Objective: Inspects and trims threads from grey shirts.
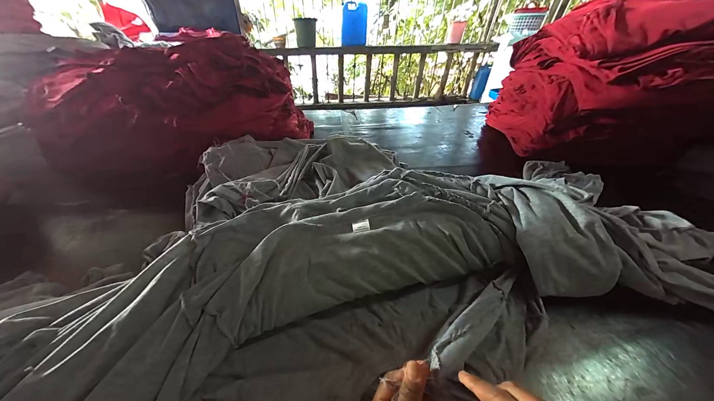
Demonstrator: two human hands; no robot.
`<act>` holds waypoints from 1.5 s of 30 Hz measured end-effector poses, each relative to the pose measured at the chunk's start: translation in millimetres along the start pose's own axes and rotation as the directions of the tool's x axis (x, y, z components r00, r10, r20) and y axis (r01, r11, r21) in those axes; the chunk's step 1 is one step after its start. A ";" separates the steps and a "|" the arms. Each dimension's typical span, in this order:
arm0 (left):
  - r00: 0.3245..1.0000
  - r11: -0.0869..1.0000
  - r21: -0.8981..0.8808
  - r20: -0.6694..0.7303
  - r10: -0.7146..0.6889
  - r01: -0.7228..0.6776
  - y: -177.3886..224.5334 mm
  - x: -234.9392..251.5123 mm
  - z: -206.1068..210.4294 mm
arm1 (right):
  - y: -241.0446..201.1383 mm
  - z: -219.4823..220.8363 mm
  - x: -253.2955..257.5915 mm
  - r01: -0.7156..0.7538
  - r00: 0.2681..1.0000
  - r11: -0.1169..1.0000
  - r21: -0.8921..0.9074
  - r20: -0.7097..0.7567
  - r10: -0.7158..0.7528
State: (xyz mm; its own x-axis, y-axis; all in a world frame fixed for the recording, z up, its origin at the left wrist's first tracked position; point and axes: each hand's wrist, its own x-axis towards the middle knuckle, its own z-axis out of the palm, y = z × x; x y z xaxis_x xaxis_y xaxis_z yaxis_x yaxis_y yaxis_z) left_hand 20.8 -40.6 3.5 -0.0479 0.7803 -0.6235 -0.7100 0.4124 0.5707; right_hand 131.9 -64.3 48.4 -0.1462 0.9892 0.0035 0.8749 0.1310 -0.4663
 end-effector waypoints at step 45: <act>0.930 0.839 0.401 0.174 0.323 -0.367 -7.7 -0.8 -22.3 | 39.8 28.5 15.2 -0.305 0.951 0.570 0.763 0.216 0.219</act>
State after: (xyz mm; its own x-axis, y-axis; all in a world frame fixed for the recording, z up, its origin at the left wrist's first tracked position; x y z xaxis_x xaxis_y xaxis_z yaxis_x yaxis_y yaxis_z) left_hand 10.6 -54.9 -12.3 -0.1515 0.9410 -0.3025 -0.2963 0.2487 0.9221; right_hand 151.4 -45.9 4.6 -0.0474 0.9558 -0.2900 0.1906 -0.2763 -0.9420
